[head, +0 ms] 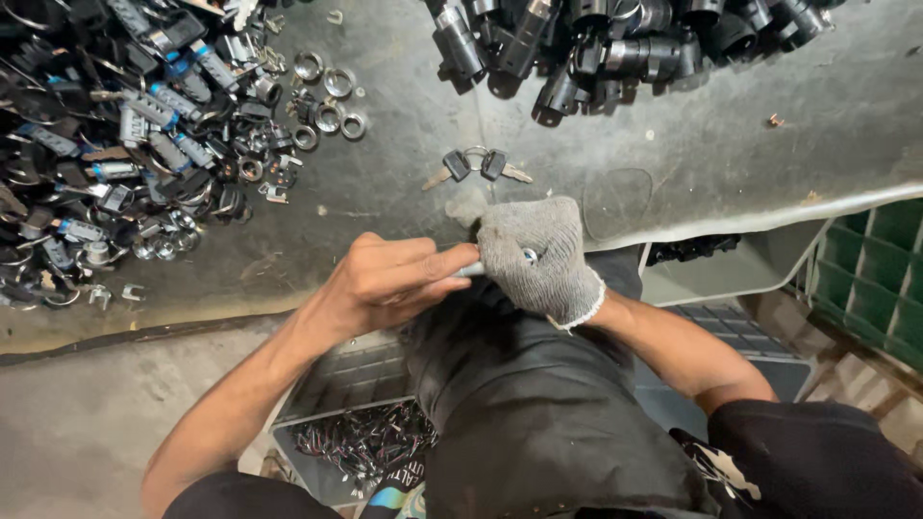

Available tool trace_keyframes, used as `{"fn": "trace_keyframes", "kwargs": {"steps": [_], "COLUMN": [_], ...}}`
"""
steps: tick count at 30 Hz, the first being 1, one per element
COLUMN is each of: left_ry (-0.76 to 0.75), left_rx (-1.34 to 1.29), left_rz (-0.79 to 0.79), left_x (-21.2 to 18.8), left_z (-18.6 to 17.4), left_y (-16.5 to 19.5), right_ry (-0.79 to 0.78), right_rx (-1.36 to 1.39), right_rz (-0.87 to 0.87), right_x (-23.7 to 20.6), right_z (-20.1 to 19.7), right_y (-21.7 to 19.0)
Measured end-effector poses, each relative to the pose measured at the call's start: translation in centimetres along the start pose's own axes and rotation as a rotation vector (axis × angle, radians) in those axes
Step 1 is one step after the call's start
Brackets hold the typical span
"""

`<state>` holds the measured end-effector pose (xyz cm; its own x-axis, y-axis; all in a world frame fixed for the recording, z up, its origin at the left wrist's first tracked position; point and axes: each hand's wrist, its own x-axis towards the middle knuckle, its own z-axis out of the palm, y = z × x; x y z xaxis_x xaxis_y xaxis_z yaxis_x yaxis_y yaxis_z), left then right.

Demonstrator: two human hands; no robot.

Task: The person sits at a workbench covered with piles of lock cylinders and keys. Holding a cylinder in a gloved hand, they use a pen-shaped hand tool to work inside the cylinder, insert and turn keys to test it, and set finished cylinders back on the table, repeating the process on successive cylinders.

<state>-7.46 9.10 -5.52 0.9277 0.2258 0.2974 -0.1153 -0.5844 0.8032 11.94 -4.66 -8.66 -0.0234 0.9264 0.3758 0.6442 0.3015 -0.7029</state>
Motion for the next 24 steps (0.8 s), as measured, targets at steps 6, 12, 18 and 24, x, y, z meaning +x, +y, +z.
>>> {"fn": "trace_keyframes", "kwargs": {"steps": [6,12,18,24], "left_ry": [-0.035,-0.042,-0.051,-0.074], "left_rx": [-0.052,-0.059,-0.077,-0.092], "left_rz": [0.026,0.073,0.105,0.112], "left_x": [-0.3,-0.4,-0.4,-0.2], "left_z": [0.1,0.5,0.3,0.3], "left_y": [-0.5,-1.1,-1.3,-1.2], "right_ry": [-0.015,-0.141,-0.101,-0.095], "right_rx": [0.213,0.032,0.217,0.391], "right_rz": [0.217,0.09,0.075,0.088], "right_x": [-0.5,-0.5,0.0,0.6], "right_z": [-0.1,-0.2,-0.8,-1.6], "right_y": [0.1,0.4,0.4,0.0]}}
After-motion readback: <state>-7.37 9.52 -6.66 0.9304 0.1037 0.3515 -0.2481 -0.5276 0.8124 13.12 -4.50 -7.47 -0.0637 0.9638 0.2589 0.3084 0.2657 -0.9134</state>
